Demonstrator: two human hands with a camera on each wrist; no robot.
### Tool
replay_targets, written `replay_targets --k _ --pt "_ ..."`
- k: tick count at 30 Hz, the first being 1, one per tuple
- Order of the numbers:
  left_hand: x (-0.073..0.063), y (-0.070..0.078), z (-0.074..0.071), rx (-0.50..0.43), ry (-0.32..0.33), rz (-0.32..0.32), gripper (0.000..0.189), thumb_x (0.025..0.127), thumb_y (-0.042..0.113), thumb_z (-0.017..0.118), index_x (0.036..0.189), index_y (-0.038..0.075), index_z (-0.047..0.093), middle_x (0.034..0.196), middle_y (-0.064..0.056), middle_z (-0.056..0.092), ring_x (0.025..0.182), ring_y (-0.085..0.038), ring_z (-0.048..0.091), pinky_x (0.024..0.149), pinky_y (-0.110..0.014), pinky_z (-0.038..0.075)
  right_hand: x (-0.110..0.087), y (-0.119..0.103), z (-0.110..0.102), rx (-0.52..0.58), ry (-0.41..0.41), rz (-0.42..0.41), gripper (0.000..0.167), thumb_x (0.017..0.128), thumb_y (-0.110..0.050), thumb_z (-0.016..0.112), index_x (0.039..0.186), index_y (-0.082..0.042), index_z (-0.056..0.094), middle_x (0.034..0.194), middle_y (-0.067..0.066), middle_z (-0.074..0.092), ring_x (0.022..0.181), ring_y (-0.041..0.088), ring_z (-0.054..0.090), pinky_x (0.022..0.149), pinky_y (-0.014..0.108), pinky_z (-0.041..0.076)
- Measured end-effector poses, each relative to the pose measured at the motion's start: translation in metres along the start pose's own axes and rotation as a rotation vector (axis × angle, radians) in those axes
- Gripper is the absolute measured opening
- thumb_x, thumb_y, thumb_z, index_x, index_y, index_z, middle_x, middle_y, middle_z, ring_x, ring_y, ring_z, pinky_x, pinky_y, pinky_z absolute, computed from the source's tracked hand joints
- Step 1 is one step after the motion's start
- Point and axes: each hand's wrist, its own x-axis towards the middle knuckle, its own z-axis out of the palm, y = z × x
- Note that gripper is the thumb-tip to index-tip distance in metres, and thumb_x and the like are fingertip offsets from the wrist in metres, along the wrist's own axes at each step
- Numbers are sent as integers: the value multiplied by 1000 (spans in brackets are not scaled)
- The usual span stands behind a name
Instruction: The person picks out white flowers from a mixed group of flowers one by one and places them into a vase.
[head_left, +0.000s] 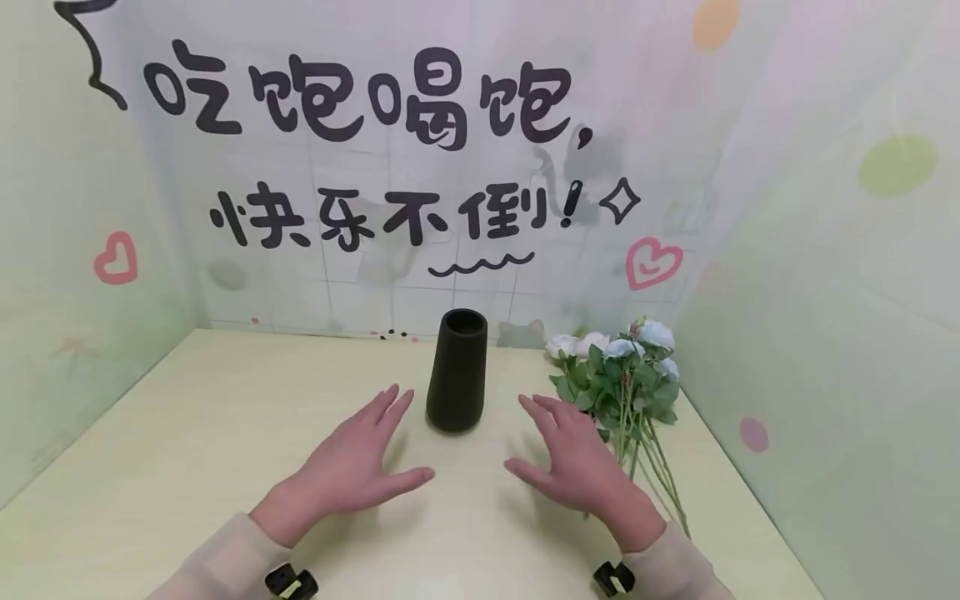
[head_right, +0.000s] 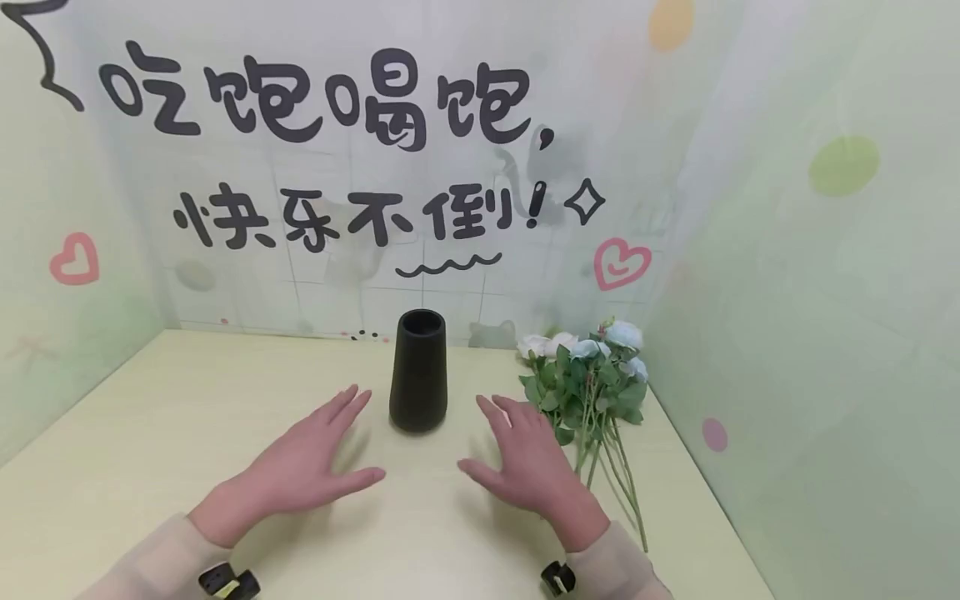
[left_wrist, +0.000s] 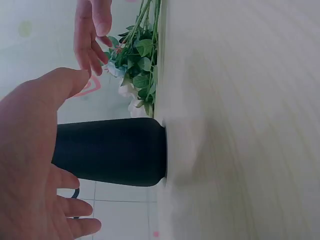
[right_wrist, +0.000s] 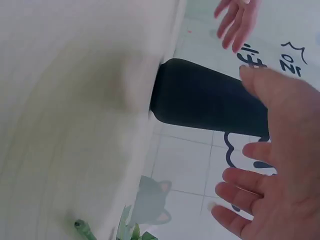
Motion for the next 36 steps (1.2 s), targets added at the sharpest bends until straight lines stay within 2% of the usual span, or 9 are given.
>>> replay_targets --k 3,6,9,14,20,23,28,32,36 --pt "14 0 2 -178 7 -73 110 94 67 77 173 7 30 176 -22 36 159 -45 42 124 -63 43 3 4 -2 122 82 46 70 104 -44 74 162 -11 51 152 14 63 136 35 64 111 58 55" --pt "32 0 5 -352 17 -144 115 93 63 81 175 9 22 178 -21 31 163 -44 36 128 -64 37 3 13 -8 260 172 111 53 106 -29 74 152 -7 60 141 13 70 121 28 70 99 50 62" --pt "49 -1 13 -500 19 -206 119 91 63 84 176 14 17 180 -17 26 166 -44 31 130 -65 34 2 27 -13 358 245 177 41 107 -20 72 145 -4 65 132 13 73 113 25 71 92 40 62" --pt "71 -6 32 -678 -7 -287 120 90 60 86 177 18 15 183 -12 22 169 -41 25 133 -61 30 -9 50 -20 451 312 335 35 111 -23 67 142 -7 67 125 11 75 107 20 69 86 25 56" --pt "84 -13 53 -751 25 -315 120 89 54 89 177 15 17 182 -16 23 168 -43 26 134 -58 30 -21 73 -20 451 341 443 38 113 -29 62 142 -5 67 125 14 73 104 17 64 84 24 53" --pt "85 -18 60 -788 44 -318 119 89 48 91 176 13 18 182 -18 23 168 -44 26 134 -58 30 -26 81 -19 426 326 477 41 114 -32 60 144 -4 66 127 16 72 108 22 65 85 28 54" --pt "85 -21 68 -882 33 -313 119 88 38 94 177 14 18 182 -19 22 169 -41 24 136 -55 27 -31 92 -22 378 323 527 40 113 -30 59 142 -4 67 124 17 73 107 26 65 84 32 54" --pt "87 -22 71 -892 32 -254 116 88 32 95 176 17 21 179 -15 33 166 -39 33 135 -58 28 -31 99 -25 355 301 567 41 112 -30 58 141 -2 67 125 19 73 107 30 67 80 33 54" --pt "91 -23 74 -861 41 -179 108 89 26 94 175 21 28 172 -12 46 157 -37 47 131 -59 34 -33 105 -25 327 236 603 46 112 -32 57 144 1 64 130 23 72 112 36 69 84 41 56"
